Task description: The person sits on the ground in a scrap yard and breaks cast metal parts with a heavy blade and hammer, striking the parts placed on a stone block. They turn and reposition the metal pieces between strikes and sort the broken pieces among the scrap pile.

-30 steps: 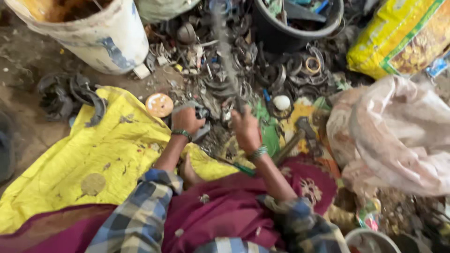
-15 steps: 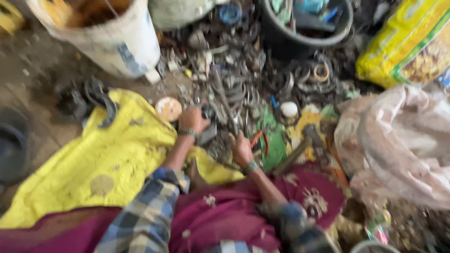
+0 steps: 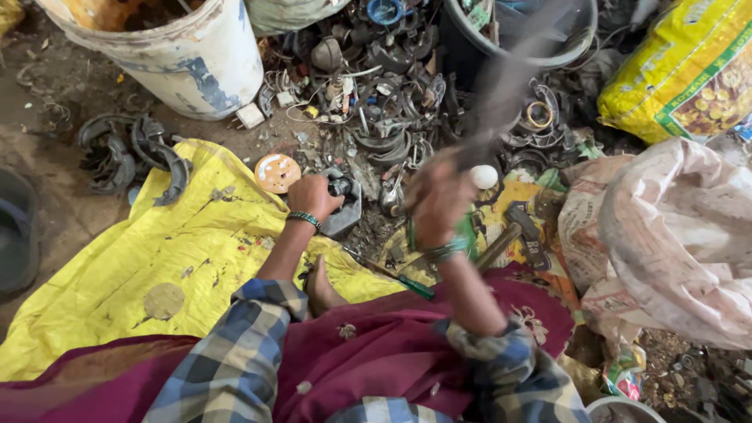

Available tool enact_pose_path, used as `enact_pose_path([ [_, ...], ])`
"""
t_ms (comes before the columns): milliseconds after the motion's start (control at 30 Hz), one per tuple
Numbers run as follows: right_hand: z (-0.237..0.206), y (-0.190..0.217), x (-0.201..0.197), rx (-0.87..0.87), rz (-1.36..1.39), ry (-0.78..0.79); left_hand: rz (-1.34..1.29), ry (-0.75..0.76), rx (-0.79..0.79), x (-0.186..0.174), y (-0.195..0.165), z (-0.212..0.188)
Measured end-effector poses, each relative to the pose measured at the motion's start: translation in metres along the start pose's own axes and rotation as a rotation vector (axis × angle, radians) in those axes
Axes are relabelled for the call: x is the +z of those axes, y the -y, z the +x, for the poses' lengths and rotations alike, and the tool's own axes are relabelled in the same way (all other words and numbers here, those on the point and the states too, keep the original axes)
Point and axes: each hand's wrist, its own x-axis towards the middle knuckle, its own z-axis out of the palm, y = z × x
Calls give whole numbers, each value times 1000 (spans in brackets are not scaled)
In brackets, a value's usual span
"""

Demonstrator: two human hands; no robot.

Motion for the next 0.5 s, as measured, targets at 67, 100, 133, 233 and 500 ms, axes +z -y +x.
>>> enact_pose_path([
  [67,-50,-54,0,-36,-724,291,-2,-16,7,0,-1,3],
  [100,-66,-76,-5,414,-969,707,-23,0,-22,0,-1,3],
  [133,-79,-88,-13,369,-982,626,-43,1,-47,0,-4,8],
  [233,-71,-83,-13,-294,-1247,437,-65,-83,-46,-2,-1,11],
  [500,60,75,13,-61,47,-43,-24,9,-37,2,0,-4],
])
